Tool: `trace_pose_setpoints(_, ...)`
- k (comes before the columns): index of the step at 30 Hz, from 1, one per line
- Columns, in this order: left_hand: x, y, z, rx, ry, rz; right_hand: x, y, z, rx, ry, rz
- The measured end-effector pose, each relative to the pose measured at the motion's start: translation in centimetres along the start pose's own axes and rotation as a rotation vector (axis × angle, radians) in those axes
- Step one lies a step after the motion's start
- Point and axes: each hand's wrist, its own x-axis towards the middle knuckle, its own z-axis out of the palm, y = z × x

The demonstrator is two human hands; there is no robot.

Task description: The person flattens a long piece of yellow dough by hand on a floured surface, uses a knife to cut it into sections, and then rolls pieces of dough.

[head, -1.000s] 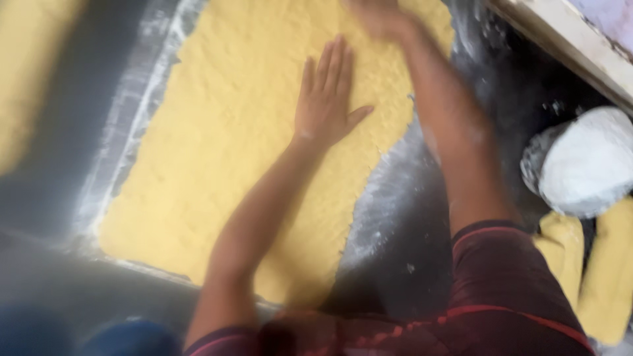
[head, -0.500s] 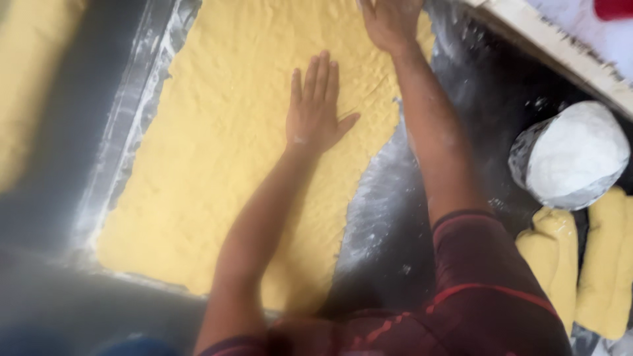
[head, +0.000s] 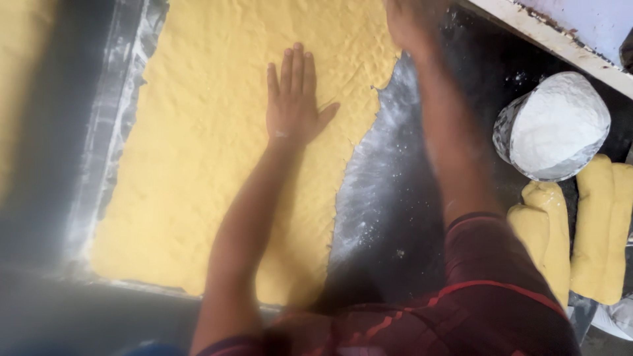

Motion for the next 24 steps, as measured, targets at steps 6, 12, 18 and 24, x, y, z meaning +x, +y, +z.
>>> trace_pose_setpoints(6, 0.3, -0.1, -0.2, 0.027, 0.006, -0.001, -6.2, -5.5, -0.3, 0.074, -0.012, -0.042)
trace_pose_setpoints(12, -0.2, -0.9, 0.5, 0.008, 0.039, 0.015, -9.8, -6.6, 4.2, -0.035, 0.014, -0.058)
trace_pose_setpoints(18, 0.0, -2.3, 3.2, -0.239, 0.135, 0.091, -11.7, -3.9, 2.5, 0.078, -0.022, -0.193)
trace_pose_setpoints(24, -1.0, -4.4, 2.4, -0.819, 0.398, 0.234, -13.9, -7.3, 2.5, 0.248, -0.003, -0.313)
